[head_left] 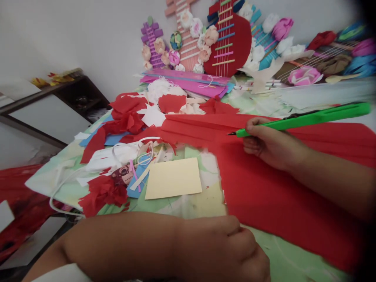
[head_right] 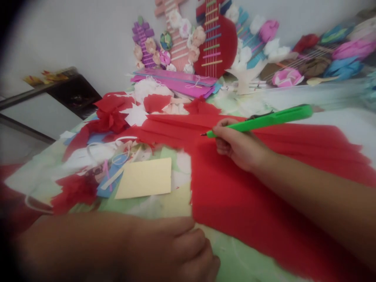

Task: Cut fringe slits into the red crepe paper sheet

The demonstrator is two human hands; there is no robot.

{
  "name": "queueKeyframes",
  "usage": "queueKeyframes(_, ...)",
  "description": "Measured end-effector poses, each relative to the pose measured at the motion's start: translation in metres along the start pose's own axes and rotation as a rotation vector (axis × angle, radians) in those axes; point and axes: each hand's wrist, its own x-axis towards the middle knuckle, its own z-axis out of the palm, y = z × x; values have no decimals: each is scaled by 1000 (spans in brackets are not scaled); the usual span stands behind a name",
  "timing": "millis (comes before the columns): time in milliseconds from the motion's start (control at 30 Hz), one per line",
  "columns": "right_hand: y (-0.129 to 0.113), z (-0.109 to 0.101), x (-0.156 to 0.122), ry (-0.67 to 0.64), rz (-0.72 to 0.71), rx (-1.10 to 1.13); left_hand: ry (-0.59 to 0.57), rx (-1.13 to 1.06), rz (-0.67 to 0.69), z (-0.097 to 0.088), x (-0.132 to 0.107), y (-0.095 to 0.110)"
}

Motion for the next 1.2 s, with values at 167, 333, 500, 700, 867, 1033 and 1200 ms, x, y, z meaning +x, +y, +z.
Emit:
queueKeyframes(167,-2,-5,-2,-36,48,64,60,73,-131,4,-3,5)
queueKeyframes(333,-1,-1,-2,9,73,43,-11,108,-312,9,-4,7)
queueKeyframes(500,3,5,-3,29,104,46,-83,76,-375,8,-3,4)
queueKeyframes(700,4,5,-1,70,65,94,-127,53,-352,8,-4,7)
queueKeyframes(867,-2,9,-2,123,-13,117,-120,37,-376,8,-4,7)
queueKeyframes(1033,-23,12,-6,49,-55,-61,-25,40,-397,4,-4,0)
queueKeyframes(1200,-33,14,-4,-19,61,-60,-20,111,-666,12,-6,-16)
